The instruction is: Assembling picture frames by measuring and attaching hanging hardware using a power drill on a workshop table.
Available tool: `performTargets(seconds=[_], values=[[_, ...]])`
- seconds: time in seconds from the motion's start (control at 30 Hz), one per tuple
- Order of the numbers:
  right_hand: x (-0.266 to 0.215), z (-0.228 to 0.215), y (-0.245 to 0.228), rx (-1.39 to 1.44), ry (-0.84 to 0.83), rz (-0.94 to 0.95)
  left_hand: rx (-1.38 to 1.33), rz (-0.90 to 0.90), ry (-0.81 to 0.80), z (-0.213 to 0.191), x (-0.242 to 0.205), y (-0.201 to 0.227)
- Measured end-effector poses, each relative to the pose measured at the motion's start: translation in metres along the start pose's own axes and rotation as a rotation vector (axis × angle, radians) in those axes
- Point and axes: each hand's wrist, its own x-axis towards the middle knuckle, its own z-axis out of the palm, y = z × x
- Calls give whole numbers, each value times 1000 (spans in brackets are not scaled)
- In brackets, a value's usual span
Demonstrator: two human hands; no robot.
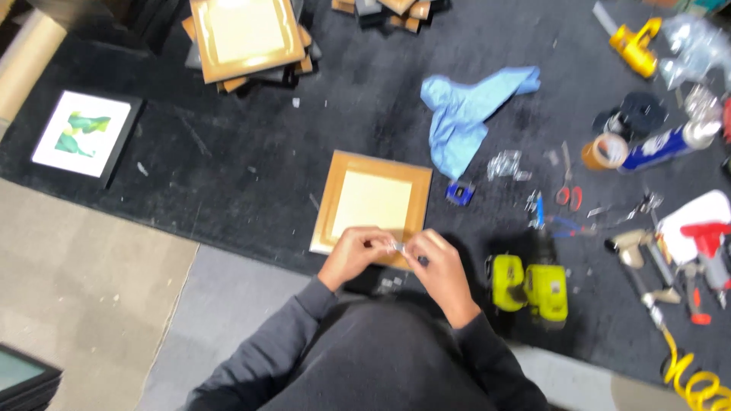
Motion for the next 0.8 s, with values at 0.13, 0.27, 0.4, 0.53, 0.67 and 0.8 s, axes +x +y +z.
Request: performTargets(seconds=[0.13,0.27,0.4,0.53,0.67,0.8], values=[[-20,66,17,329,-1,284,206,0,34,-20,-10,-48],[-33,121,28,437,-15,552,376,-9,-26,-34,-17,-112],[-48,174,50,648,49,729,348,-60,-77,-47,-20,-149],[-57,196,47,704,109,825,196,-157,-128,-59,-30,-153],[-72,204,36,706,122,815,-37,-293,-212,-69,-43,-161],[-77,204,25,583,94,718,-95,-339,-279,-74,-53,-174]])
